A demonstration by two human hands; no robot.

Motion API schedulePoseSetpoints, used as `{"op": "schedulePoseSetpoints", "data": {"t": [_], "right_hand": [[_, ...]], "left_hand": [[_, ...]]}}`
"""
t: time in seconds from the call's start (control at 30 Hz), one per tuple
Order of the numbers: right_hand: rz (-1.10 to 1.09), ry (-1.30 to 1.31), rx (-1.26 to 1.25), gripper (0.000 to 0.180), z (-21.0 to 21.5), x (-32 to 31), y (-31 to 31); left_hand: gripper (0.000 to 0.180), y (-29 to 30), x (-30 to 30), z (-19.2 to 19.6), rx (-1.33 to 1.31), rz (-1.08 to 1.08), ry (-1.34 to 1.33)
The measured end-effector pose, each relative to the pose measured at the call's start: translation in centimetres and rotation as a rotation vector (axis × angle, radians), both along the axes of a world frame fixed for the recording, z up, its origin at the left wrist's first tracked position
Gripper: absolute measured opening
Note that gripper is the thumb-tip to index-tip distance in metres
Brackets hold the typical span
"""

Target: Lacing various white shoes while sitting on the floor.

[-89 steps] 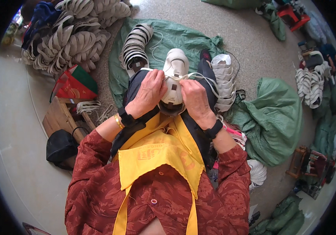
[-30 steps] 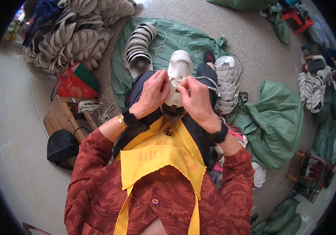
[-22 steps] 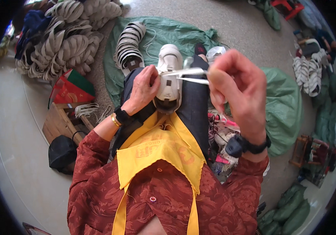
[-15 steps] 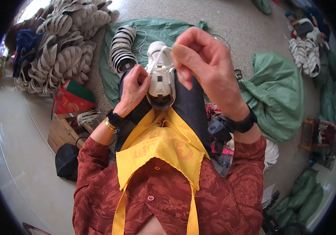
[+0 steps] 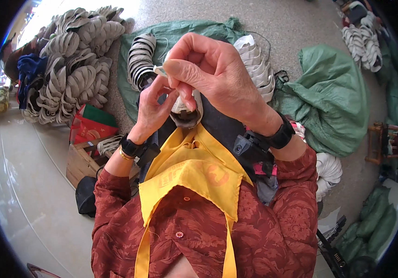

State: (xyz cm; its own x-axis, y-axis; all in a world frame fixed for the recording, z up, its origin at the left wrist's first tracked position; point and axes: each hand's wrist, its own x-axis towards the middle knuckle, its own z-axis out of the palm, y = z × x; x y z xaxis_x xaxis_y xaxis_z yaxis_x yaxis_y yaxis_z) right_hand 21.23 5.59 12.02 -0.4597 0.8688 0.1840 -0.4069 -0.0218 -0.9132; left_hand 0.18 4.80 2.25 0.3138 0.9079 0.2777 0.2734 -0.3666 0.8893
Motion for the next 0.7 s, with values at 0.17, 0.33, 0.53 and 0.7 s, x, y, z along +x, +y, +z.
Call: {"op": "schedulePoseSetpoints", "data": {"t": [0.17, 0.33, 0.53, 0.7], "right_hand": [[-0.003, 0.001, 0.016, 0.015, 0.2, 0.1, 0.2], [0.040, -0.006, 0.055, 0.014, 0.0, 0.1, 0.5], [-0.041, -0.024, 0.035, 0.022, -0.5, -0.2, 0.7], [-0.151, -0.029, -0.037, 0.015, -0.9, 1.7, -0.1]], "left_hand": [[0.008, 0.2, -1.1, -0.6, -0.125, 0.114, -0.203], [0.010, 1.9, -1.0, 1.3, -0.177, -0.053, -0.178], [0.011, 2.4, -1.0, 0.4, -0.310, -0.294, -0.236], [0.008, 2.2, -2.1, -0.1, -0.381, -0.134, -0.383]]}}
